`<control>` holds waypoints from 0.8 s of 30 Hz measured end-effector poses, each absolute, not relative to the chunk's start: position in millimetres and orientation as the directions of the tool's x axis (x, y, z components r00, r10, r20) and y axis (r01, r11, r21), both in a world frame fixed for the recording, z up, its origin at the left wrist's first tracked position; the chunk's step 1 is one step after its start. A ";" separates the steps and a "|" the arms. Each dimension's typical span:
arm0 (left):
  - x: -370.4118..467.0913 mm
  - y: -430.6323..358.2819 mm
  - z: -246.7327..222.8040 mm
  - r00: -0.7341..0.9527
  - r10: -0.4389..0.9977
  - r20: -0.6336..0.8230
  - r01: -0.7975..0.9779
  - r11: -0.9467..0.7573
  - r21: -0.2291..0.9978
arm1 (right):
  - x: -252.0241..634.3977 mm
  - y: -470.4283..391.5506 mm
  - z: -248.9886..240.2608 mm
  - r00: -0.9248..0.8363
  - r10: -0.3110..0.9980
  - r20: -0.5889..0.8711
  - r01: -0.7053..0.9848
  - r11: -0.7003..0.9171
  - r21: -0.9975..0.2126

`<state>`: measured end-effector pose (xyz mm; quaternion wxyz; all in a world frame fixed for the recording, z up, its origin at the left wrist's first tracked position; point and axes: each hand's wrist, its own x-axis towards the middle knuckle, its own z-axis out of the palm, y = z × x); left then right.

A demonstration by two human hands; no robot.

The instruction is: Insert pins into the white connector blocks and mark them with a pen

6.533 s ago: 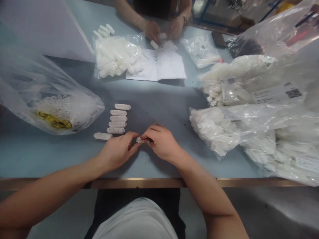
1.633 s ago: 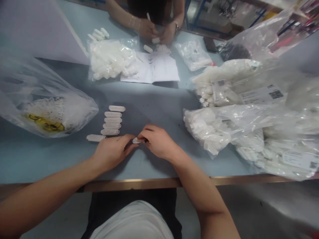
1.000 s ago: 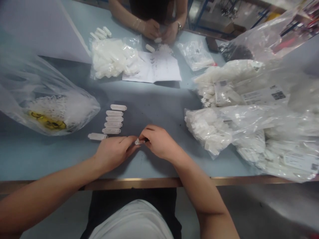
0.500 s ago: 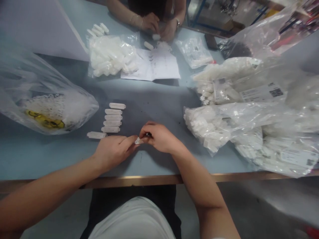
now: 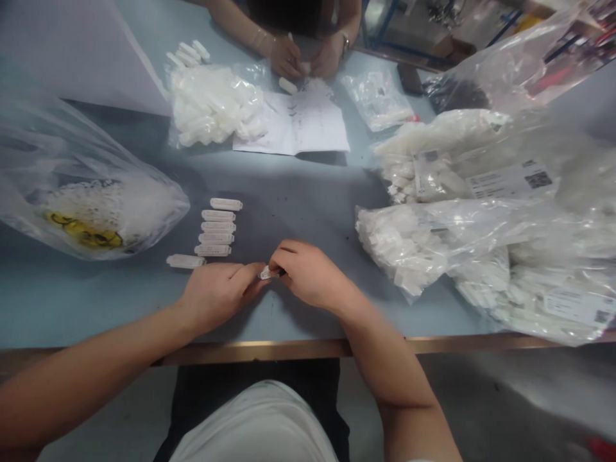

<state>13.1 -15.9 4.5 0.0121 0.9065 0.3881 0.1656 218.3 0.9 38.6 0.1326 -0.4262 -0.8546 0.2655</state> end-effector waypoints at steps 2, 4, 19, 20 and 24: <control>13.6 -16.5 5.0 0.648 0.704 0.293 0.697 -0.702 0.145 | 218.5 0.7 38.1 -0.605 0.796 0.000 0.654 0.497 -0.571; 13.9 -17.2 5.4 0.655 0.693 0.300 0.689 -0.711 0.138 | 218.7 1.2 37.6 -0.601 0.799 -0.016 0.645 0.473 -0.600; 12.7 -19.0 -4.5 0.696 0.654 0.295 0.648 -0.750 0.134 | 218.2 10.3 31.0 -0.573 0.786 -0.233 0.666 0.280 -0.692; 13.0 -19.1 -4.5 0.701 0.651 0.293 0.647 -0.752 0.122 | 217.9 10.4 30.3 -0.566 0.789 -0.238 0.674 0.277 -0.685; 14.2 -18.1 -3.1 0.657 0.721 0.221 0.705 -0.691 0.160 | 220.7 11.6 27.5 -0.530 0.821 -0.211 0.673 0.256 -0.694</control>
